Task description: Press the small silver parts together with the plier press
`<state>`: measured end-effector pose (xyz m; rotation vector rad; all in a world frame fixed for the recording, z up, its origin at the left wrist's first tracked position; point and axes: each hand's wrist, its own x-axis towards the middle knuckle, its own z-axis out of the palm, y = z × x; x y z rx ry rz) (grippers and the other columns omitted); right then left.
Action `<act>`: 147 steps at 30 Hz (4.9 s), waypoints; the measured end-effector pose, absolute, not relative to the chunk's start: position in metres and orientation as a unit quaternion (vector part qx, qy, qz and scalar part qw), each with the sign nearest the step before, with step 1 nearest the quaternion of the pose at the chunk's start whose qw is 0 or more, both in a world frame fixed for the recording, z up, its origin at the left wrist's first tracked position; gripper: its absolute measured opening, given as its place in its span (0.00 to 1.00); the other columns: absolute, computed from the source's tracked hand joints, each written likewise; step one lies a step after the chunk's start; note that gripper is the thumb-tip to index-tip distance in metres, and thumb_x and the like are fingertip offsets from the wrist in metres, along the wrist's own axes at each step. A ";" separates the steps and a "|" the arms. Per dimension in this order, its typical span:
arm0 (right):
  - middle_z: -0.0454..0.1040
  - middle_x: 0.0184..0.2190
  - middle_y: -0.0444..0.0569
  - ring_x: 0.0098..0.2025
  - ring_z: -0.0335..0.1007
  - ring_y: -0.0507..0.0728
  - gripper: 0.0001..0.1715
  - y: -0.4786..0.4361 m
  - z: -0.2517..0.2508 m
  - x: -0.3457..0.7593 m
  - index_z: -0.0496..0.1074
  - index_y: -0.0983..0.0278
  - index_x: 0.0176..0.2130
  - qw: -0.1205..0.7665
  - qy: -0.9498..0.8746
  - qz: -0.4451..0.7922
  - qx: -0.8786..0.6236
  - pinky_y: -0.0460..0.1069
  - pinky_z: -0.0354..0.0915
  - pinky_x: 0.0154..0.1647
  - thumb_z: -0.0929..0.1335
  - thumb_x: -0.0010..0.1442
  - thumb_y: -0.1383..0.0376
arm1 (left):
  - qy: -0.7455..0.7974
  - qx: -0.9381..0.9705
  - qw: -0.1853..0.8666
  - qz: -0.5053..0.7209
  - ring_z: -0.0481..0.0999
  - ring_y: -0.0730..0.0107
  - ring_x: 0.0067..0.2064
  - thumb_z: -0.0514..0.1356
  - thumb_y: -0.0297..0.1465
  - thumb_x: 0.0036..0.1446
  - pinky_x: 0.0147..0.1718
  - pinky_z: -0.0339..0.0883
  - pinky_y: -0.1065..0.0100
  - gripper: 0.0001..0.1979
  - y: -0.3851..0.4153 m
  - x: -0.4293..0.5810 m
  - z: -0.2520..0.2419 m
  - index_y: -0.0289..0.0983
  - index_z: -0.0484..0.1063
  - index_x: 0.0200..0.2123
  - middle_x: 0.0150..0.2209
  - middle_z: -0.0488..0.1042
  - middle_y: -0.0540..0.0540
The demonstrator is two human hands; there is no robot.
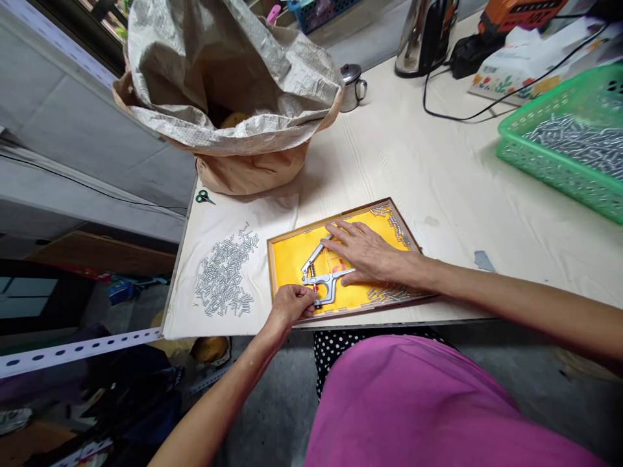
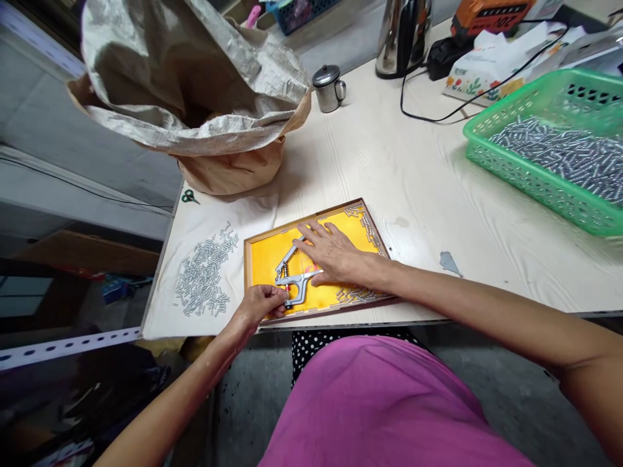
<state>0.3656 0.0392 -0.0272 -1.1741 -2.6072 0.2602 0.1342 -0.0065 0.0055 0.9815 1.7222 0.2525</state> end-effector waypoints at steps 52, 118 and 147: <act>0.74 0.38 0.52 0.43 0.65 0.60 0.12 0.001 -0.022 0.373 0.72 0.64 0.41 0.114 -0.927 0.015 -0.357 0.54 0.57 0.44 0.60 0.68 0.71 | 0.609 0.705 0.313 0.185 0.79 0.61 0.39 0.60 0.28 0.60 0.40 0.68 0.67 0.10 0.059 0.175 0.001 0.36 0.81 0.40 0.36 0.81 0.45; 0.75 0.33 0.47 0.31 0.62 0.55 0.14 0.003 -0.035 0.370 0.69 0.63 0.41 0.159 -0.906 0.020 -0.393 0.53 0.48 0.39 0.57 0.68 0.73 | 0.698 0.413 0.500 0.303 0.70 0.76 0.23 0.73 0.44 0.38 0.23 0.66 0.73 0.20 -0.009 0.133 -0.013 0.32 0.77 0.27 0.24 0.76 0.48; 0.63 0.61 0.64 0.63 0.53 0.76 0.46 0.054 -0.028 0.370 0.63 0.64 0.61 0.127 -0.903 0.058 -0.408 0.67 0.54 0.56 0.73 0.52 0.43 | 0.722 0.435 0.503 0.190 0.72 0.75 0.20 0.70 0.30 0.46 0.25 0.70 0.73 0.07 0.005 0.129 -0.013 0.34 0.77 0.22 0.18 0.73 0.51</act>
